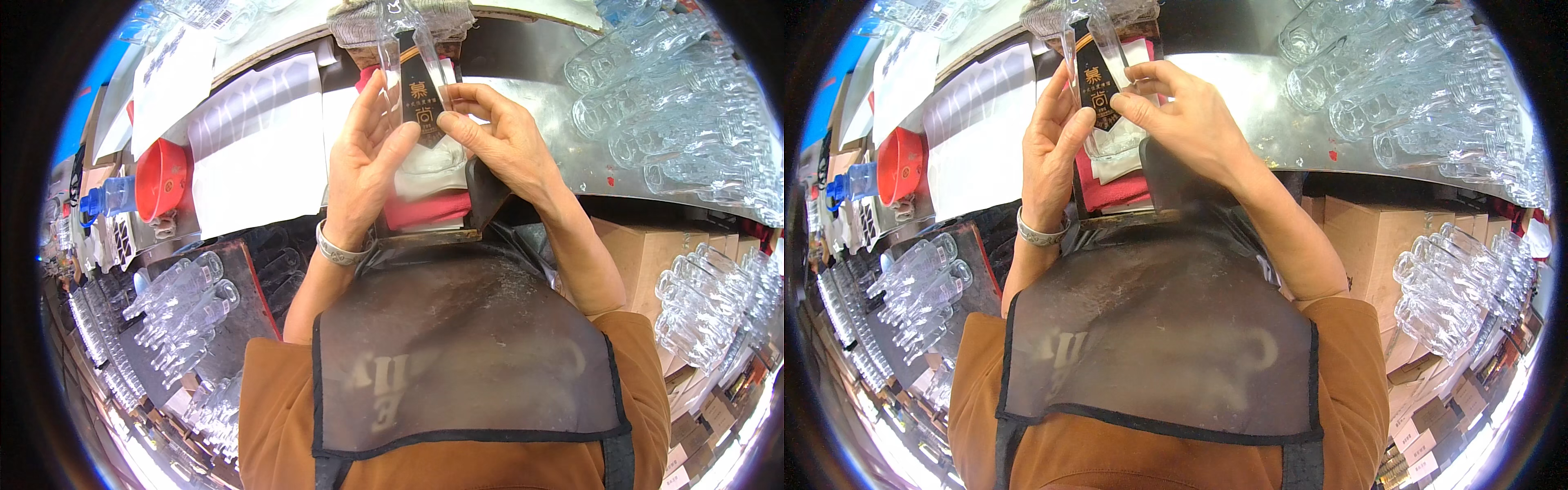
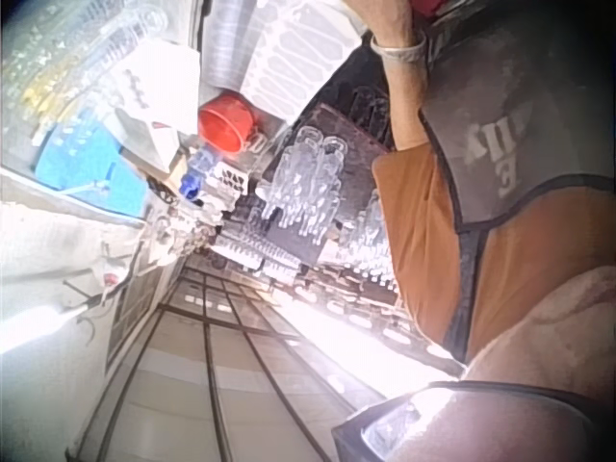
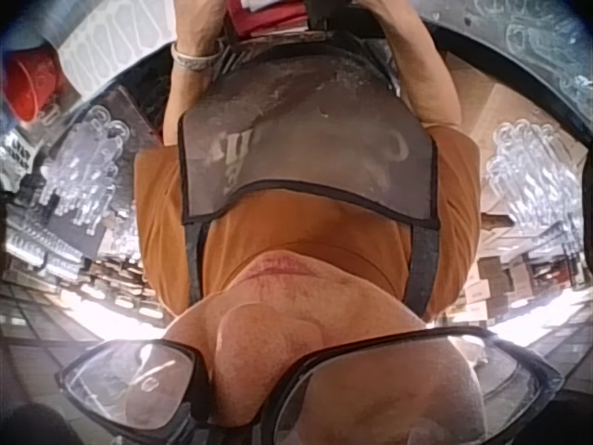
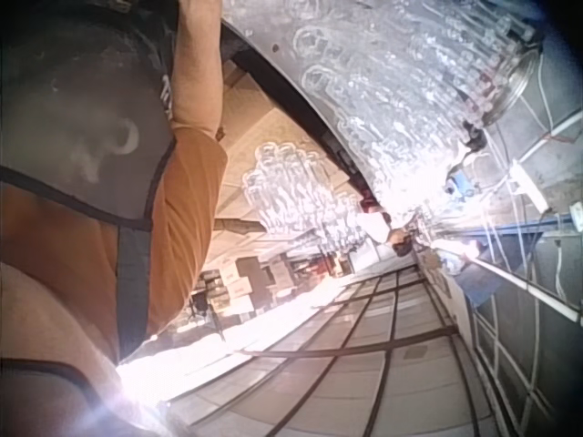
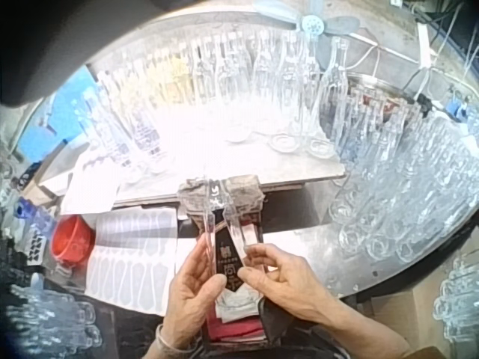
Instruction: The person repeatedly picks up clear plastic bottles, places them on a red stand, and applies a black label to each bottle using a handheld black tool. After labeling, the person sets the labeled bottles aside on the table.
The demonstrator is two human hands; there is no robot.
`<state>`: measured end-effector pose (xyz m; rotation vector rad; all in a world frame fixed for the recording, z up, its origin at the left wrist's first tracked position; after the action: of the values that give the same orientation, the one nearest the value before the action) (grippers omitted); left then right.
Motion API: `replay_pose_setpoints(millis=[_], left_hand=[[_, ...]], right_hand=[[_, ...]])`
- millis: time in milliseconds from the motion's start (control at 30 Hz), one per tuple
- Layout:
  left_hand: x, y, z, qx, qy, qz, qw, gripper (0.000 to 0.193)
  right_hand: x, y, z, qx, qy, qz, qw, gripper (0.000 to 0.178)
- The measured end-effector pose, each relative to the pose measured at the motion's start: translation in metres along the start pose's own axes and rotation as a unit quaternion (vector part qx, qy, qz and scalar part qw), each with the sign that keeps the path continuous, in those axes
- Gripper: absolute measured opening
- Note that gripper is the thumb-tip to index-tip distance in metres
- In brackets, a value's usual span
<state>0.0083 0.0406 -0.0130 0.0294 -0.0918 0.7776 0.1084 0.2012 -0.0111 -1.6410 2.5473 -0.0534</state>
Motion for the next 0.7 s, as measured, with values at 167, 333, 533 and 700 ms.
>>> replay_pose_setpoints(millis=[167, 333, 533, 700], left_hand=[[0.000, 0.000, -0.001, 0.002, -0.008, 0.004, 1.000, 0.070], [0.004, 0.001, 0.001, 0.006, 0.007, 0.022, 1.000, 0.070], [0.005, -0.001, -0.002, 0.027, 0.014, 0.037, 0.999, 0.073], [0.009, -0.001, -0.003, 0.044, 0.052, 0.067, 0.995, 0.070]], right_hand=[[-0.003, 0.002, 0.004, 0.008, 0.026, -0.021, 0.999, 0.053], [-0.043, 0.022, 0.035, 0.124, 0.248, 0.086, 0.957, 0.043], [-0.048, 0.039, 0.001, -0.025, 0.179, 0.081, 0.980, 0.029], [-0.025, 0.061, -0.075, -0.312, -0.279, -0.031, 0.908, 0.028]])
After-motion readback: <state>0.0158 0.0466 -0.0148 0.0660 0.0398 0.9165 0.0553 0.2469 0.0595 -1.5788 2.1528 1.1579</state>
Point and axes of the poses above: each hand's wrist, its own y-axis towards the middle knuckle, its own x-axis out of the palm, z = x × y, the point moved 1 cm from there along y, towards the middle knuckle, and after that the axes turned 4 degrees about y, right-handed, at the moved point
